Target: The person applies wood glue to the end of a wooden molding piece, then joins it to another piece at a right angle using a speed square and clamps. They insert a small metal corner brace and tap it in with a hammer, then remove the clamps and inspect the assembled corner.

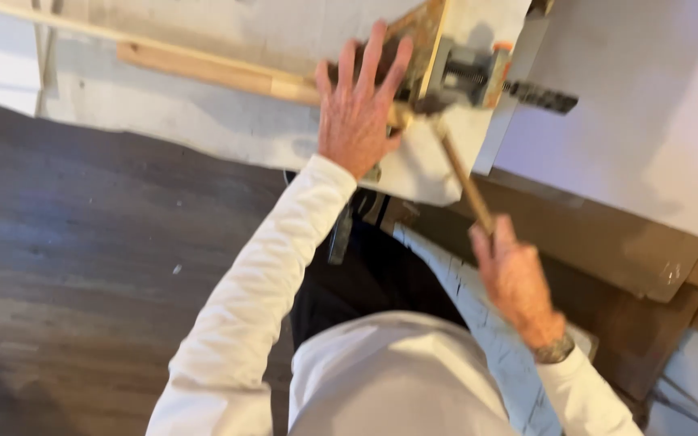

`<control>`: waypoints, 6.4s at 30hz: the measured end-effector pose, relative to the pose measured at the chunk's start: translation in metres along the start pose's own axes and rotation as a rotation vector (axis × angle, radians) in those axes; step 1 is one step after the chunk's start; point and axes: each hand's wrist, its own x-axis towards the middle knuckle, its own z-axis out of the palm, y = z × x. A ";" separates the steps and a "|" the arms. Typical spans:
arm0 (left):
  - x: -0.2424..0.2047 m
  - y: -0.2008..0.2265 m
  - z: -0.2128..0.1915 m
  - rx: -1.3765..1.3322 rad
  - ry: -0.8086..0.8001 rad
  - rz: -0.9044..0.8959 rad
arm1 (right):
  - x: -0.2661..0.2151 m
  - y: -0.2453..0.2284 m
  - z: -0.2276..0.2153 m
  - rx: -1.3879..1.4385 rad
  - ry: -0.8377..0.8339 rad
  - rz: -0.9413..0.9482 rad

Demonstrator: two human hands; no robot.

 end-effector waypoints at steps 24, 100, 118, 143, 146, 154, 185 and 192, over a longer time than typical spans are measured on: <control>-0.218 -0.006 -0.111 -0.817 0.229 -0.362 | 0.020 -0.165 0.072 -0.320 0.162 -0.904; -0.201 0.050 0.013 -2.372 -0.472 -1.526 | 0.208 0.062 -0.068 -0.057 0.028 -0.529; -0.222 0.064 0.005 -2.019 -0.081 -1.261 | 0.220 0.061 -0.095 0.560 -0.262 -0.090; -0.032 0.018 -0.047 -0.469 0.193 -0.326 | 0.179 0.086 -0.077 -0.096 0.360 -0.857; -0.005 0.010 -0.051 -0.664 0.175 -0.261 | 0.180 0.088 -0.080 -0.052 0.384 -0.781; 0.035 -0.006 -0.040 -0.543 -0.167 -0.178 | 0.189 0.074 -0.077 -0.030 0.312 -0.738; 0.013 -0.083 -0.127 -0.100 -0.026 0.422 | 0.253 -0.162 -0.101 1.039 -0.266 -0.347; -0.023 -0.099 -0.301 -0.073 0.104 0.370 | 0.153 -0.276 -0.203 0.821 -0.251 -0.536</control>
